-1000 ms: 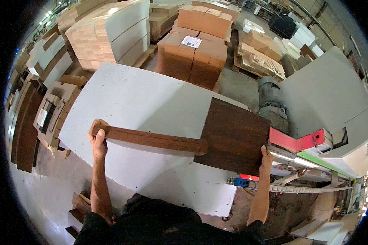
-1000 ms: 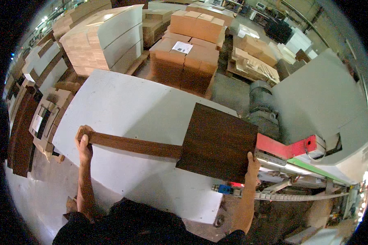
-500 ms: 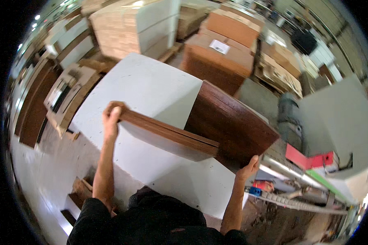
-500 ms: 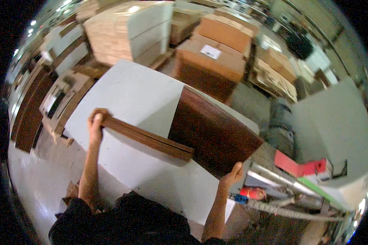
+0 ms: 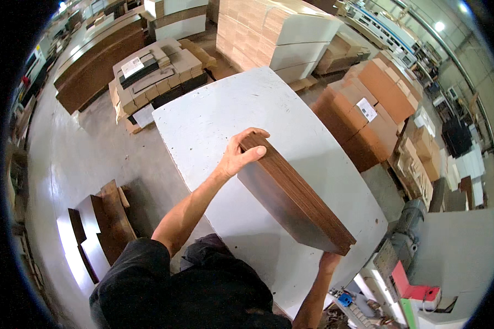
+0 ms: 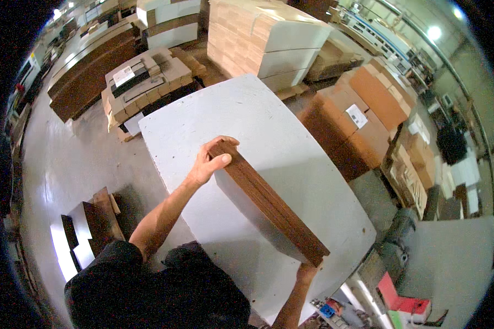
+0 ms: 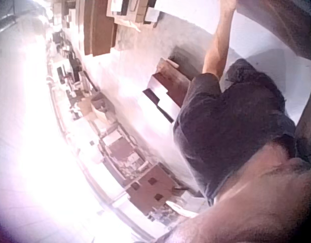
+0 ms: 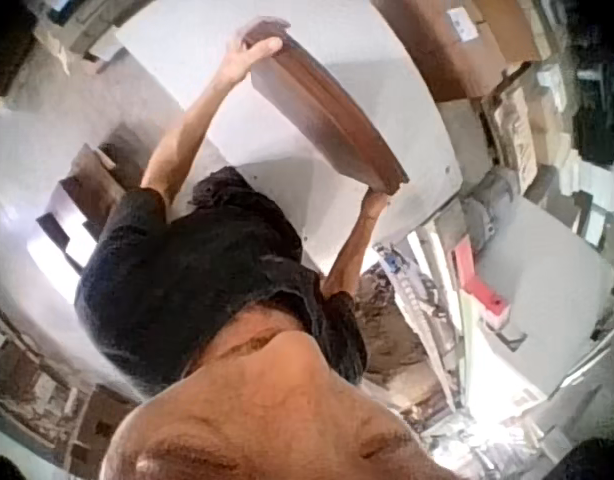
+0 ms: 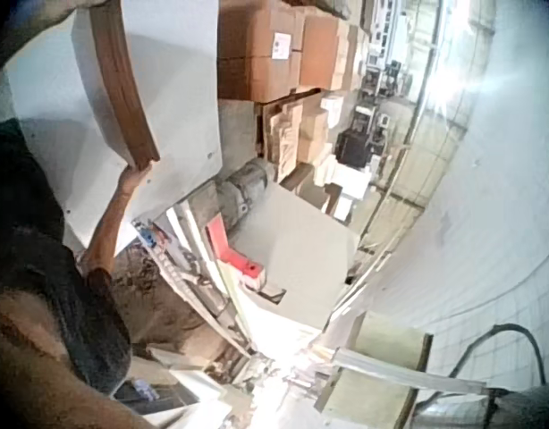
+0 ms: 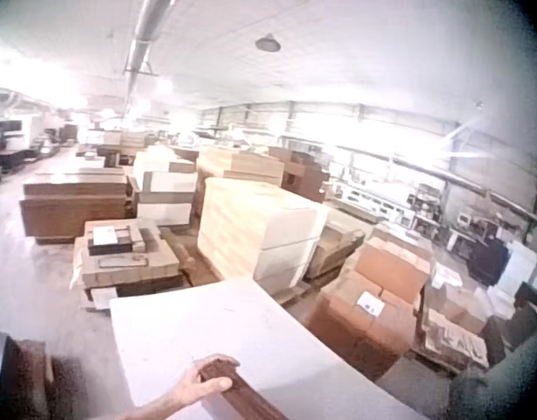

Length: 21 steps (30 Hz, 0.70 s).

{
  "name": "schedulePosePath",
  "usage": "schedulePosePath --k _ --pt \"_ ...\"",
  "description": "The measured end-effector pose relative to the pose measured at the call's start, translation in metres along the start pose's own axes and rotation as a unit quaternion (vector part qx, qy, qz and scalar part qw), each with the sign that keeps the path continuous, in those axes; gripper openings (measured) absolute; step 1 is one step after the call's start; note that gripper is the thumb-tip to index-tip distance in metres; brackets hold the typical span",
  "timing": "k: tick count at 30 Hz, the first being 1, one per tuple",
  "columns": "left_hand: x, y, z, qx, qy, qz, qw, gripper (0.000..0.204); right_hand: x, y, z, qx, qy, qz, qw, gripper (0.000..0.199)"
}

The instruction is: The person picks up dark brown wooden panels from a white workbench, carries them to a wooden pallet on the floor, and stacks them. The person repeats this process, picking up panels, walking to the pallet, and adding them to the stack.

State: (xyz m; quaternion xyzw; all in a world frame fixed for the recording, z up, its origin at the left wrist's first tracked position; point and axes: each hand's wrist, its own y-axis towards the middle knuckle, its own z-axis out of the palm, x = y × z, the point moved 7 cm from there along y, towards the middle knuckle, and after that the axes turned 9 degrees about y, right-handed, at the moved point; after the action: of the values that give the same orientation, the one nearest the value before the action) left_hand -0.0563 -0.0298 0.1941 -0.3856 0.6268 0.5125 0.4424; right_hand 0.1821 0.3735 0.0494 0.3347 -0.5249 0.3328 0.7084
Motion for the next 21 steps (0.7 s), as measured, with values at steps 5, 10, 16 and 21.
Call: schedulePosePath --k 5,10,16,21 --pt "0.006 0.004 0.007 -0.005 -0.022 -0.014 1.000 0.059 0.174 0.022 0.046 0.015 -0.137 -0.084 0.987 0.061" --pt "0.007 0.013 0.011 -0.005 -0.044 -0.007 0.999 0.059 0.223 -0.006 0.233 0.323 -0.578 -0.274 0.697 0.076" --pt "0.013 0.015 0.011 0.005 -0.032 -0.005 0.999 0.052 0.165 0.004 0.319 0.327 -0.605 -0.290 0.666 0.084" --pt "0.016 0.014 0.012 -0.012 -0.019 0.017 1.000 0.052 0.177 0.005 0.248 0.272 -0.635 -0.280 0.666 0.084"
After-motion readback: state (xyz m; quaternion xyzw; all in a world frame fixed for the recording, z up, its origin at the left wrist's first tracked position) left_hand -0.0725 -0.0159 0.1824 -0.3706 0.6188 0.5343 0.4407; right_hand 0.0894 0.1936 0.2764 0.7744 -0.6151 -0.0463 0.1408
